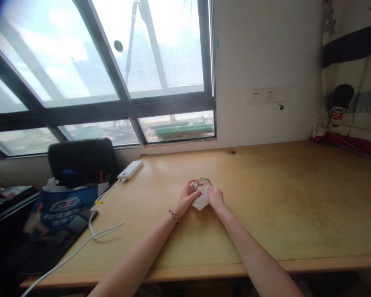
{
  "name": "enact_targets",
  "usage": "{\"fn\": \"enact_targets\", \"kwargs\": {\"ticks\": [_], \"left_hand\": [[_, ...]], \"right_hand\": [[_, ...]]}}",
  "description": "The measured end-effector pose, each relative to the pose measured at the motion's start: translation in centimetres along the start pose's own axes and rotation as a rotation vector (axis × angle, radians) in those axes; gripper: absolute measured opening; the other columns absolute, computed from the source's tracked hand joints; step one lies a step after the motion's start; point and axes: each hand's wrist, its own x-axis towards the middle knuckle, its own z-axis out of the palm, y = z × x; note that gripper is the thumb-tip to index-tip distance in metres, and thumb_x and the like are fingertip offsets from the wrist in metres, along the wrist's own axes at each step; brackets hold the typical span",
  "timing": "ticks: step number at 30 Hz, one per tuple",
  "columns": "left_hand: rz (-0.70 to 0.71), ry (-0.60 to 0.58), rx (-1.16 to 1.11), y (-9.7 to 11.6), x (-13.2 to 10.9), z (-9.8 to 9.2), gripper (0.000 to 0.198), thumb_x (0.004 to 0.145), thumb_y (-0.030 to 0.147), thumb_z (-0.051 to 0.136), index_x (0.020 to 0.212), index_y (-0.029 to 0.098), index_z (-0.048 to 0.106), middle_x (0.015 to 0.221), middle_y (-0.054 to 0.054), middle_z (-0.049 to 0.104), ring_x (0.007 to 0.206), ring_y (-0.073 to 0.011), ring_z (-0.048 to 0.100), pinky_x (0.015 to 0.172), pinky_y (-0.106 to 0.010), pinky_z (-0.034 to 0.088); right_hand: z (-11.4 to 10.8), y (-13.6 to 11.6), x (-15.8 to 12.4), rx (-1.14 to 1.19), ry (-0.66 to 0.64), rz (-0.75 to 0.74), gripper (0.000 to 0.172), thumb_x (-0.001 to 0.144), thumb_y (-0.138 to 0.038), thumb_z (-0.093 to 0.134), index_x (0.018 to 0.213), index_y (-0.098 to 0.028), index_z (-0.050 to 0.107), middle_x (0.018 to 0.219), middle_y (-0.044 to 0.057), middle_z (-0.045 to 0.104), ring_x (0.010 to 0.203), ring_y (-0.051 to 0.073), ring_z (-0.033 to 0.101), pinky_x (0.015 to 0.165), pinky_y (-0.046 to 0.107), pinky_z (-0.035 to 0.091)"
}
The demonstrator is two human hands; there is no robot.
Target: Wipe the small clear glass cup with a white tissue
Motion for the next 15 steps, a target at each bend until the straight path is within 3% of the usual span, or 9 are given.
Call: {"fn": "enact_targets", "kwargs": {"ticks": [3,8,11,15], "left_hand": [[-0.01,-0.03,0.012,0.0,-0.1,0.3,0.044,0.07,0.031,0.064,0.105,0.017,0.041,0.107,-0.011,0.055,0.087,-0.0181,0.058,0.074,-0.03,0.047],[-0.016,-0.06,0.096,0.1,-0.2,0.6,0.038,0.071,0.031,0.062,0.101,0.013,0.047,0.1,-0.011,0.058,0.084,-0.0171,0.058,0.074,-0.03,0.048],[-0.02,-0.075,0.161,0.1,-0.4,0.8,0.044,0.068,0.031,0.064,0.104,0.013,0.046,0.1,-0.011,0.058,0.068,-0.0132,0.058,0.057,-0.024,0.049],[-0.013,-0.002,0.293,-0.3,-0.8,1.0,0.044,0.065,0.032,0.066,0.1,0.015,0.046,0.094,-0.008,0.059,0.051,-0.0079,0.052,0.044,-0.02,0.043]], "right_hand": [[-0.7,-0.4,-0.3,-0.343,0.18,-0.151,0.03,0.083,-0.028,0.035,0.081,-0.013,0.061,0.074,0.01,0.065,0.069,0.018,0.059,0.058,0.023,0.039],[-2.0,-1.5,-1.5,-0.666,0.245,-0.378,0.03,0.083,-0.021,0.036,0.109,-0.014,0.051,0.077,0.009,0.065,0.069,0.019,0.06,0.059,0.024,0.039],[-2.6,-1.7,-1.9,-0.695,0.258,-0.505,0.037,0.08,-0.015,0.037,0.116,-0.015,0.046,0.088,0.009,0.064,0.073,0.018,0.06,0.064,0.023,0.04],[-2.7,-1.2,-1.7,-0.495,0.285,-0.606,0.039,0.078,-0.015,0.037,0.115,-0.016,0.047,0.102,0.008,0.061,0.085,0.018,0.058,0.074,0.024,0.04]]}}
